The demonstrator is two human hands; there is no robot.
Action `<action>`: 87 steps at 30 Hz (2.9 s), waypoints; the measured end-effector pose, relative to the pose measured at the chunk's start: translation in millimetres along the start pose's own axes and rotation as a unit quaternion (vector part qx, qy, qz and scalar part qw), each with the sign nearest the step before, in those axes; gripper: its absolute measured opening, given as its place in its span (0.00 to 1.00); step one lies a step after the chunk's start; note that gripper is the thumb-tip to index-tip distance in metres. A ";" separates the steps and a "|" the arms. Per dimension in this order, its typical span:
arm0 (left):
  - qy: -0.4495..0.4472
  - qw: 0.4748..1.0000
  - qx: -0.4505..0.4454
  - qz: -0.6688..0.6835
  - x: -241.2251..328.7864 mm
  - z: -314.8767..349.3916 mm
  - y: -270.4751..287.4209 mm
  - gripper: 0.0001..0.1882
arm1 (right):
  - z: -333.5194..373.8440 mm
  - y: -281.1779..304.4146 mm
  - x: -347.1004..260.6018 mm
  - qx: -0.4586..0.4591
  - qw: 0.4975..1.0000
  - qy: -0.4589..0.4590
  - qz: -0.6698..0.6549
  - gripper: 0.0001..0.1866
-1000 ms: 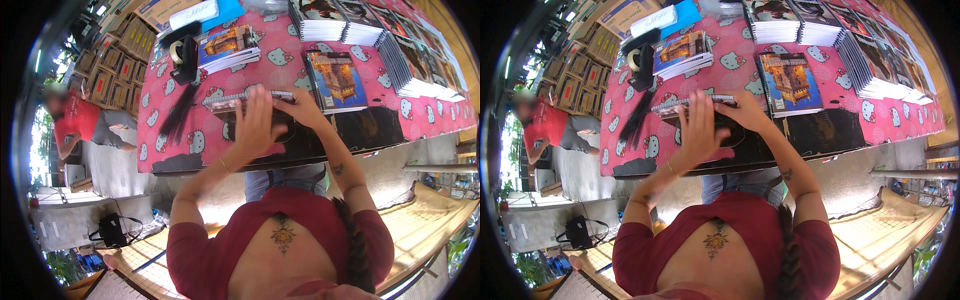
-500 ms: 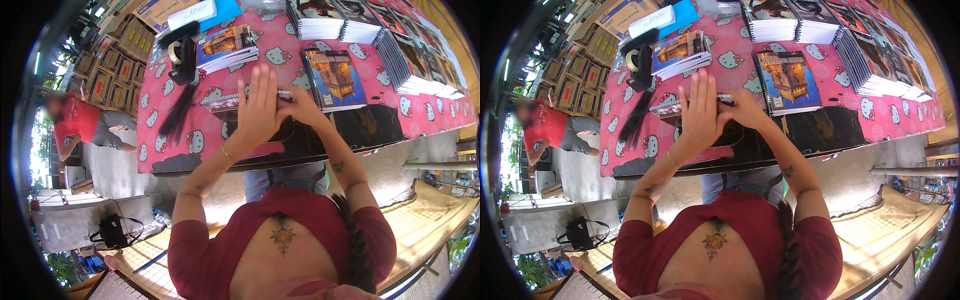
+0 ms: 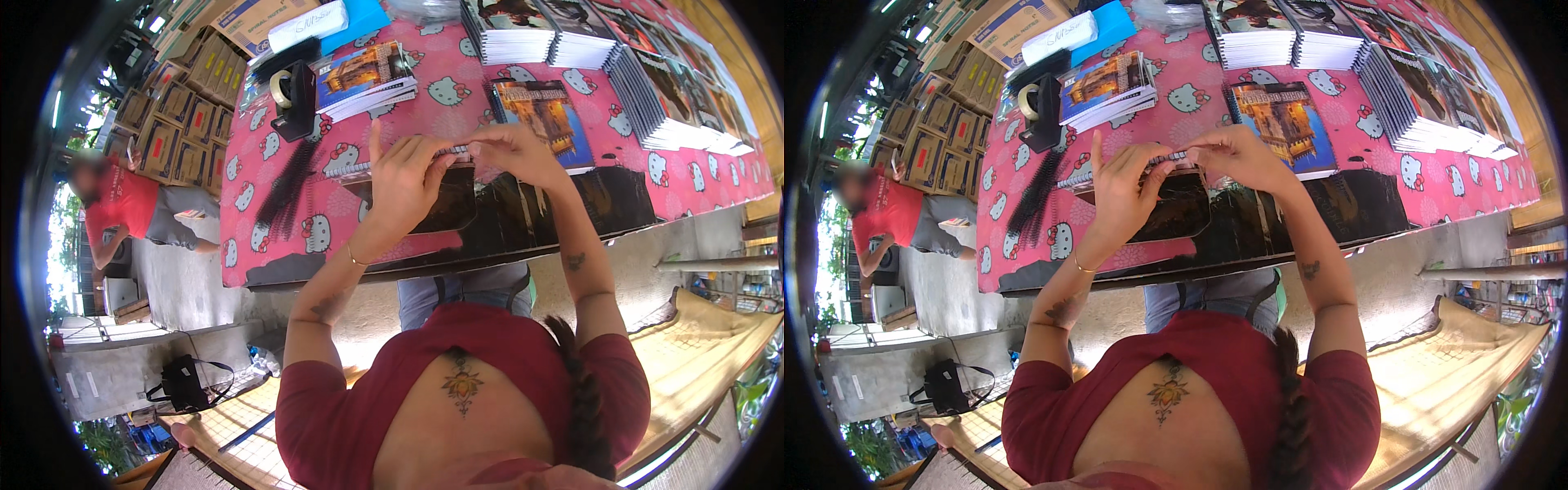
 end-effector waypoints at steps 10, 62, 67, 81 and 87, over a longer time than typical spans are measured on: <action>0.019 1.000 -0.012 -0.007 -5.6 -0.1 -2.7 0.08 | -20.3 -0.9 -19.9 -0.035 0.993 0.053 0.100 0.04; -0.188 0.978 0.062 -0.071 19.3 -66.8 61.8 0.14 | 34.2 -1.2 8.7 0.225 0.969 0.054 -0.083 0.14; -0.193 0.978 0.010 -0.072 31.0 -59.5 74.3 0.14 | 34.4 -7.2 21.7 0.229 0.971 0.053 -0.043 0.13; -0.191 0.979 -0.024 -0.067 25.7 -63.7 87.2 0.16 | 31.0 -17.9 16.0 0.213 0.976 0.045 -0.013 0.13; -0.200 0.978 -0.040 -0.045 34.5 -63.5 77.2 0.18 | 35.5 -8.6 24.8 0.220 0.975 -0.025 -0.021 0.10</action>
Point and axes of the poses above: each hand's wrist, its own z-axis away from the middle knuckle, its own y-axis out of the back of the hand, x = y × z, the point moved 8 cm from there along -z, towards the middle knuckle, and after that the axes turned 6 degrees about x, right-handed, at the moved point
